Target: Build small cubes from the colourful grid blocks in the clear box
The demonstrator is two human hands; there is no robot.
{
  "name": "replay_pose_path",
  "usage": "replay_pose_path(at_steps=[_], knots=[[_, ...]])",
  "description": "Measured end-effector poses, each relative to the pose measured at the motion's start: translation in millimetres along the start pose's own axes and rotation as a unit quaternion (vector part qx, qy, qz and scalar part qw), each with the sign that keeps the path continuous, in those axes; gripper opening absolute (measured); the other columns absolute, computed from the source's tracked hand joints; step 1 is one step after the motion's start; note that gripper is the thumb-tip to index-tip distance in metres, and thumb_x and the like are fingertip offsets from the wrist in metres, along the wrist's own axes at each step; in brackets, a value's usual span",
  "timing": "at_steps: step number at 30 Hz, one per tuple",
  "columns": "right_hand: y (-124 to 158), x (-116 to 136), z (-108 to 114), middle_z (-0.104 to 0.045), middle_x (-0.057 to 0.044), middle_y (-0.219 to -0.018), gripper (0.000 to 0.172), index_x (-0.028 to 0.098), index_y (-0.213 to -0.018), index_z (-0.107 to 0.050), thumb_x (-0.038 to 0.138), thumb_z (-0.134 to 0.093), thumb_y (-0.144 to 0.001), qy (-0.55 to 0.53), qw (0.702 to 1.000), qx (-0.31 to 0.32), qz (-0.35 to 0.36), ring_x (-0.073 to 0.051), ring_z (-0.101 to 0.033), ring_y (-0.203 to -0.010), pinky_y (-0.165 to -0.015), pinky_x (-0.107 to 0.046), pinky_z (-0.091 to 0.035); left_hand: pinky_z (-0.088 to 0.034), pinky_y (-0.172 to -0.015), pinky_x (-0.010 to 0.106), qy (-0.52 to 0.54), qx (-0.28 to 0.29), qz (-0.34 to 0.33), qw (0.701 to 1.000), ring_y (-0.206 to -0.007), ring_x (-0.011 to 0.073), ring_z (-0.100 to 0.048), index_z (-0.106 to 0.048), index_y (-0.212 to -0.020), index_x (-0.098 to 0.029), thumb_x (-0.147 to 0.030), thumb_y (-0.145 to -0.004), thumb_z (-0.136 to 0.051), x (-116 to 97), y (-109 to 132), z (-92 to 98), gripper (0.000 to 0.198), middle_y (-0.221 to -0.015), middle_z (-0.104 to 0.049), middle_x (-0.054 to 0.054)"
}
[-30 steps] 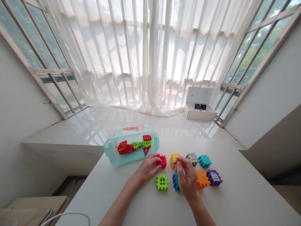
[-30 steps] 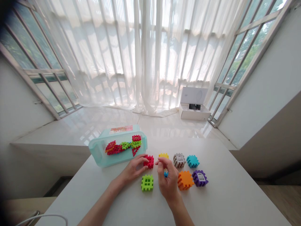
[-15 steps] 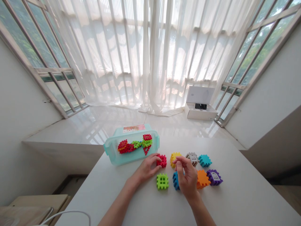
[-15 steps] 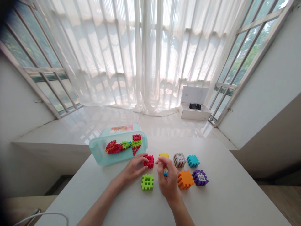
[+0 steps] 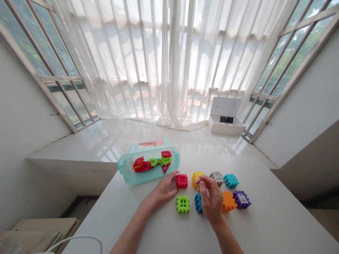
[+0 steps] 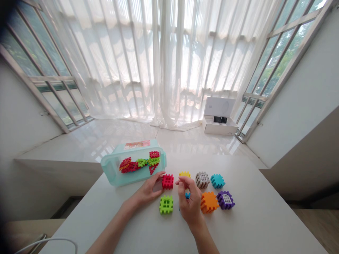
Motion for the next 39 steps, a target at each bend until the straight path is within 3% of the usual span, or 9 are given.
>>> replay_pose_path(at_steps=[19, 25, 28, 30, 32, 36, 39], knots=[[1, -1, 1, -0.072, -0.005, -0.088, 0.018, 0.021, -0.112, -0.064, 0.019, -0.053, -0.098, 0.002, 1.000, -0.001, 0.002, -0.016, -0.069, -0.074, -0.068, -0.030, -0.059, -0.050, -0.106, 0.047, -0.033, -0.014, -0.014, 0.999, -0.122, 0.0285, -0.063, -0.046, -0.140, -0.022, -0.023, -0.083, -0.071, -6, -5, -4.3, 0.062, -0.134, -0.063, 0.014], [1, 0, 1, -0.072, -0.004, -0.088, 0.018, 0.022, -0.112, -0.063, 0.019, -0.054, -0.098, 0.011, 1.000, -0.001, 0.002, -0.016, -0.069, -0.074, -0.068, -0.029, -0.059, -0.051, -0.106, 0.044, 0.004, 0.009, 0.012, 1.000, -0.124, 0.0275, -0.062, -0.046, -0.142, -0.021, -0.022, -0.079, -0.074, -8, -1, 2.3, 0.069, -0.138, -0.062, 0.014], [0, 2, 2, -0.072, -0.004, -0.087, 0.017, 0.021, -0.111, -0.064, 0.019, -0.054, -0.097, 0.020, 1.000, -0.004, 0.009, -0.016, -0.070, -0.073, -0.067, -0.029, -0.059, -0.058, -0.095, 0.040, -0.004, 0.010, 0.047, 0.999, -0.110, 0.0247, -0.070, -0.057, -0.130, -0.024, -0.031, -0.083, -0.071, -7, 0, 16.4, 0.049, -0.123, -0.071, 0.008], [0, 4, 2, -0.072, -0.004, -0.086, 0.016, 0.021, -0.110, -0.064, 0.019, -0.054, -0.097, 0.026, 1.000, -0.003, 0.012, -0.016, -0.070, -0.072, -0.067, -0.029, -0.059, -0.061, -0.082, 0.036, -0.051, -0.047, 0.048, 0.996, -0.095, 0.0229, -0.073, -0.067, -0.111, -0.025, -0.036, -0.089, -0.065, -8, 0, 37.2, 0.024, -0.104, -0.077, 0.004], [-1, 5, 2, -0.072, -0.004, -0.085, 0.016, 0.021, -0.109, -0.064, 0.019, -0.054, -0.097, 0.028, 1.000, -0.003, 0.014, -0.016, -0.070, -0.072, -0.067, -0.029, -0.060, -0.060, -0.084, 0.039, -0.104, -0.144, 0.033, 0.984, -0.094, 0.0236, -0.071, -0.069, -0.097, -0.024, -0.035, -0.093, -0.058, -10, 1, 63.9, 0.016, -0.098, -0.076, 0.004], [-1, 7, 1, -0.073, -0.004, -0.086, 0.016, 0.021, -0.109, -0.064, 0.019, -0.054, -0.097, 0.026, 1.000, 0.001, 0.014, -0.016, -0.070, -0.071, -0.067, -0.029, -0.061, -0.046, -0.108, 0.053, -0.228, -0.348, 0.016, 0.909, -0.119, 0.0298, -0.059, -0.068, -0.095, -0.021, -0.029, -0.095, -0.053, -11, 16, 108.8, 0.017, -0.110, -0.070, 0.010], [-1, 9, 0, -0.073, -0.005, -0.086, 0.016, 0.021, -0.108, -0.065, 0.018, -0.054, -0.097, 0.023, 0.999, 0.002, 0.022, -0.017, -0.071, -0.072, -0.069, -0.030, -0.061, -0.040, -0.113, 0.057, -0.313, -0.397, 0.066, 0.860, -0.136, 0.0354, -0.045, -0.067, -0.104, -0.019, -0.030, -0.094, -0.052, 2, 25, 118.3, 0.022, -0.127, -0.062, 0.015]])
Point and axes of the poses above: each hand's wrist, its own y-axis away from the middle knuckle, its own z-axis out of the back of the hand, x = y × z, the point moved 7 cm from there along -y, towards the middle knuckle
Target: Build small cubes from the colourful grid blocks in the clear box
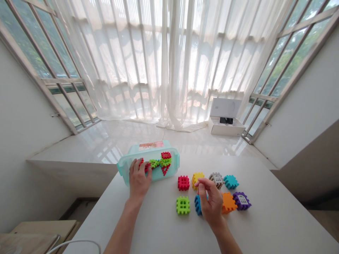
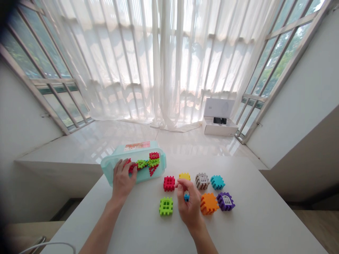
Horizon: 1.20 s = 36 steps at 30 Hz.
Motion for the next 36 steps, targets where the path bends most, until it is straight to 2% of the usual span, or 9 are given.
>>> replay_pose_path(at_steps=[3, 6, 12, 16, 19, 21, 27, 32, 36], knots=[[-1, 3, -2, -0.073, -0.004, -0.083, 0.016, 0.020, -0.106, -0.065, 0.017, -0.053, -0.097, 0.000, 1.000, 0.000, 0.014, -0.017, -0.071, -0.073, -0.070, -0.030, -0.060, -0.039, -0.111, 0.061, -0.066, 0.046, 0.045, 0.996, -0.141, 0.0407, -0.036, -0.065, -0.116, -0.017, -0.035, -0.090, -0.054, 16, 8, -13.7, 0.034, -0.138, -0.054, 0.017], [-2, 6, -2, -0.073, -0.003, -0.082, 0.016, 0.021, -0.105, -0.066, 0.016, -0.054, -0.096, 0.002, 1.000, -0.005, 0.027, -0.016, -0.071, -0.072, -0.069, -0.028, -0.060, -0.040, -0.109, 0.059, -0.100, 0.077, 0.049, 0.991, -0.138, 0.0407, -0.039, -0.063, -0.123, -0.014, -0.037, -0.090, -0.051, 21, 13, -22.2, 0.042, -0.138, -0.055, 0.019], [-3, 9, -3, -0.073, -0.002, -0.081, 0.017, 0.022, -0.104, -0.066, 0.014, -0.053, -0.096, 0.002, 1.000, -0.002, 0.031, -0.015, -0.071, -0.071, -0.068, -0.027, -0.059, -0.045, -0.104, 0.055, -0.116, 0.036, 0.018, 0.992, -0.129, 0.0395, -0.049, -0.060, -0.130, -0.010, -0.034, -0.093, -0.050, 2, 7, -3.8, 0.045, -0.135, -0.060, 0.021], [-3, 9, -4, -0.074, -0.002, -0.081, 0.016, 0.021, -0.104, -0.066, 0.014, -0.053, -0.096, 0.001, 0.999, 0.004, 0.033, -0.015, -0.072, -0.072, -0.070, -0.027, -0.059, -0.048, -0.101, 0.047, -0.017, -0.028, -0.064, 0.997, -0.112, 0.0292, -0.063, -0.067, -0.118, -0.020, -0.024, -0.096, -0.051, -27, 4, 14.8, 0.028, -0.119, -0.072, 0.011], [-2, 5, -9, -0.073, -0.001, -0.079, 0.015, 0.021, -0.106, -0.065, 0.018, -0.053, -0.097, 0.005, 0.999, 0.031, 0.012, -0.014, -0.069, -0.065, -0.065, -0.025, -0.058, -0.052, -0.096, 0.040, 0.102, -0.018, -0.135, 0.986, -0.100, 0.0221, -0.068, -0.066, -0.110, -0.025, -0.018, -0.095, -0.054, -53, 13, 16.6, 0.020, -0.107, -0.075, 0.006], [-2, 1, -14, -0.072, -0.001, -0.078, 0.017, 0.021, -0.111, -0.064, 0.022, -0.053, -0.098, 0.004, 0.998, 0.062, -0.011, -0.012, -0.065, -0.059, -0.060, -0.023, -0.056, -0.055, -0.090, 0.036, 0.164, 0.005, -0.151, 0.975, -0.094, 0.0203, -0.070, -0.063, -0.112, -0.026, -0.017, -0.094, -0.057, -69, 23, 14.4, 0.021, -0.101, -0.076, 0.005], [0, 2, -29, -0.073, -0.003, -0.086, 0.024, 0.023, -0.120, -0.064, 0.027, -0.053, -0.100, -0.044, 0.984, 0.159, -0.058, -0.013, -0.067, -0.067, -0.064, -0.023, -0.057, -0.057, -0.087, 0.035, 0.265, 0.085, -0.171, 0.945, -0.097, 0.0202, -0.072, -0.063, -0.103, -0.026, -0.015, -0.094, -0.057, -106, 48, 9.5, 0.015, -0.102, -0.077, 0.005], [0, 1, -28, -0.073, -0.003, -0.084, 0.016, 0.022, -0.103, -0.072, 0.027, -0.058, -0.097, -0.043, 0.986, 0.140, -0.079, -0.015, -0.068, -0.067, -0.065, -0.025, -0.059, -0.058, -0.090, 0.036, 0.316, 0.133, -0.154, 0.927, -0.102, 0.0201, -0.071, -0.064, -0.099, -0.025, -0.018, -0.093, -0.059, -119, 53, 8.9, 0.010, -0.110, -0.074, 0.007], [3, -5, -26, -0.069, -0.001, -0.076, 0.012, 0.021, -0.097, -0.070, 0.025, -0.059, -0.095, -0.052, 0.985, 0.125, -0.112, -0.014, -0.066, -0.063, -0.061, -0.023, -0.057, -0.058, -0.094, 0.040, 0.358, 0.193, -0.105, 0.908, -0.107, 0.0232, -0.070, -0.065, -0.098, -0.023, -0.027, -0.091, -0.065, -120, 51, 3.2, 0.008, -0.129, -0.067, 0.013]])
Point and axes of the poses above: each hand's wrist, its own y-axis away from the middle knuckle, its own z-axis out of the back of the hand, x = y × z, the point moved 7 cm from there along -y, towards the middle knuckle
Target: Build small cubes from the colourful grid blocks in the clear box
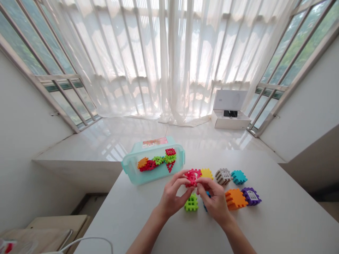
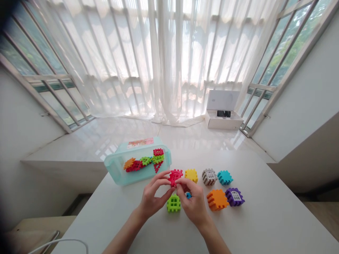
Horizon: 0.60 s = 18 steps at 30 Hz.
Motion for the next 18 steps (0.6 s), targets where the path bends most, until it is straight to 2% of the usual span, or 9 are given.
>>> replay_pose_path(at_steps=[2, 7, 10, 14, 18], knots=[[1, -1, 0, -0.067, 0.000, -0.074, 0.011, 0.021, -0.097, -0.069, 0.023, -0.058, -0.094, -0.002, 1.000, 0.007, -0.005, -0.014, -0.064, -0.062, -0.060, -0.023, -0.057, -0.059, -0.091, 0.040, 0.029, 0.010, 0.029, 0.999, -0.103, 0.0237, -0.071, -0.065, -0.095, -0.021, -0.029, -0.090, -0.067, 3, -1, -0.3, 0.009, -0.133, -0.065, 0.015], [3, 0, -1, -0.067, -0.002, -0.079, 0.011, 0.020, -0.092, -0.067, 0.022, -0.056, -0.094, 0.032, 0.999, 0.024, 0.014, -0.014, -0.064, -0.067, -0.061, -0.022, -0.055, -0.060, -0.077, 0.033, 0.104, 0.047, 0.070, 0.991, -0.090, 0.0201, -0.071, -0.066, -0.098, -0.018, -0.029, -0.083, -0.075, 9, -6, -2.7, 0.020, -0.125, -0.069, 0.016], [3, 1, -1, -0.069, -0.003, -0.082, 0.012, 0.020, -0.091, -0.066, 0.021, -0.055, -0.094, 0.054, 0.998, 0.022, 0.022, -0.015, -0.066, -0.071, -0.064, -0.023, -0.055, -0.059, -0.077, 0.032, 0.135, 0.057, 0.072, 0.987, -0.095, 0.0208, -0.070, -0.068, -0.102, -0.018, -0.027, -0.080, -0.078, 13, -9, -1.8, 0.027, -0.122, -0.070, 0.015], [4, 1, 2, -0.067, 0.000, -0.074, 0.015, 0.020, -0.109, -0.063, 0.021, -0.054, -0.096, 0.046, 0.999, 0.003, 0.020, -0.012, -0.063, -0.062, -0.060, -0.022, -0.054, -0.056, -0.082, 0.033, 0.107, 0.047, 0.091, 0.989, -0.108, 0.0239, -0.067, -0.068, -0.107, -0.021, -0.025, -0.081, -0.077, 27, -11, 5.6, 0.028, -0.122, -0.071, 0.012], [4, 1, 15, -0.064, 0.002, -0.069, 0.019, 0.021, -0.116, -0.059, 0.021, -0.053, -0.098, 0.018, 0.998, -0.058, 0.028, -0.012, -0.061, -0.058, -0.056, -0.022, -0.052, -0.054, -0.086, 0.037, 0.037, 0.025, 0.130, 0.990, -0.114, 0.0261, -0.065, -0.068, -0.105, -0.023, -0.026, -0.081, -0.076, 49, -10, 11.5, 0.025, -0.122, -0.071, 0.010]])
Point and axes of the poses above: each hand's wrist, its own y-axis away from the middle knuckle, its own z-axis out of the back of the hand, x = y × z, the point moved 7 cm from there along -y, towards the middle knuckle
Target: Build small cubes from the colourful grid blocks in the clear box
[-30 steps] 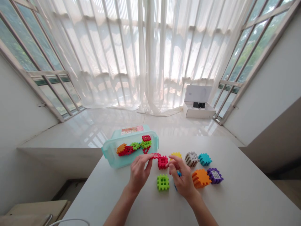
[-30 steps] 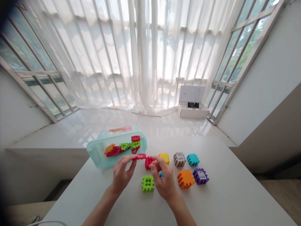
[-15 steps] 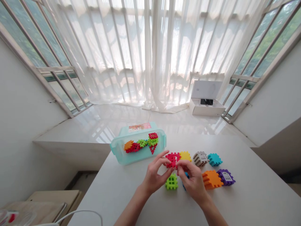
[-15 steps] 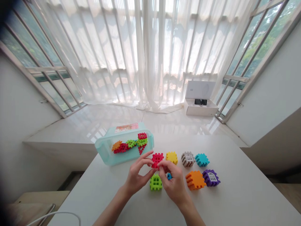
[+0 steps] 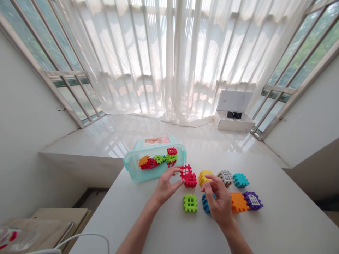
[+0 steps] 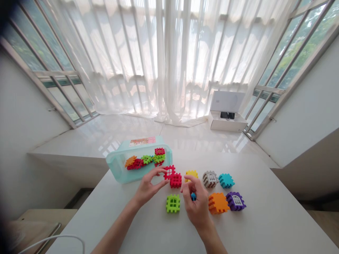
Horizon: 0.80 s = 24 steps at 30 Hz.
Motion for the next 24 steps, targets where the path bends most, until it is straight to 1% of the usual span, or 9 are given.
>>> replay_pose_path(at_steps=[3, 6, 9, 14, 20, 24], knots=[[0, -1, 10, -0.063, 0.002, -0.070, 0.017, 0.021, -0.113, -0.060, 0.021, -0.052, -0.099, -0.026, 0.999, -0.045, 0.008, -0.010, -0.059, -0.056, -0.053, -0.021, -0.050, -0.051, -0.097, 0.042, -0.015, 0.018, -0.001, 1.000, -0.116, 0.0261, -0.065, -0.070, -0.103, -0.024, -0.027, -0.081, -0.077, 8, 0, -7.6, 0.024, -0.120, -0.072, 0.008], [1, -1, 15, -0.064, 0.002, -0.070, 0.015, 0.021, -0.110, -0.061, 0.021, -0.051, -0.099, -0.050, 0.996, -0.071, 0.008, -0.009, -0.056, -0.052, -0.049, -0.020, -0.048, -0.048, -0.105, 0.045, -0.017, 0.039, -0.014, 0.999, -0.116, 0.0255, -0.065, -0.071, -0.103, -0.024, -0.026, -0.081, -0.077, 10, 1, -18.6, 0.023, -0.120, -0.072, 0.008], [2, 0, 16, -0.063, 0.002, -0.069, 0.014, 0.021, -0.108, -0.062, 0.020, -0.051, -0.100, -0.064, 0.994, -0.084, 0.008, -0.008, -0.054, -0.050, -0.048, -0.019, -0.047, -0.048, -0.106, 0.045, -0.019, 0.042, -0.016, 0.999, -0.117, 0.0255, -0.064, -0.072, -0.102, -0.024, -0.025, -0.081, -0.076, 13, 1, -24.0, 0.021, -0.120, -0.072, 0.009], [3, 0, 15, -0.063, 0.002, -0.068, 0.014, 0.021, -0.107, -0.063, 0.020, -0.051, -0.100, -0.068, 0.994, -0.083, 0.012, -0.008, -0.052, -0.048, -0.046, -0.019, -0.045, -0.049, -0.104, 0.044, -0.032, 0.038, -0.028, 0.998, -0.115, 0.0249, -0.065, -0.072, -0.102, -0.023, -0.025, -0.083, -0.074, 13, -1, -26.1, 0.019, -0.118, -0.072, 0.009], [0, 1, 16, -0.062, 0.002, -0.067, 0.015, 0.022, -0.107, -0.063, 0.018, -0.050, -0.100, -0.055, 0.994, -0.091, 0.029, -0.009, -0.057, -0.053, -0.048, -0.019, -0.047, -0.051, -0.102, 0.042, -0.048, 0.043, -0.057, 0.996, -0.113, 0.0242, -0.066, -0.071, -0.100, -0.023, -0.023, -0.083, -0.072, 7, -2, -29.9, 0.017, -0.116, -0.072, 0.009], [1, 4, 15, -0.062, 0.003, -0.067, 0.016, 0.022, -0.107, -0.063, 0.017, -0.049, -0.100, -0.047, 0.995, -0.085, 0.039, -0.009, -0.057, -0.052, -0.048, -0.019, -0.047, -0.051, -0.102, 0.042, -0.068, 0.056, -0.068, 0.994, -0.113, 0.0245, -0.065, -0.070, -0.099, -0.023, -0.021, -0.083, -0.071, 4, 0, -32.3, 0.015, -0.118, -0.071, 0.009]])
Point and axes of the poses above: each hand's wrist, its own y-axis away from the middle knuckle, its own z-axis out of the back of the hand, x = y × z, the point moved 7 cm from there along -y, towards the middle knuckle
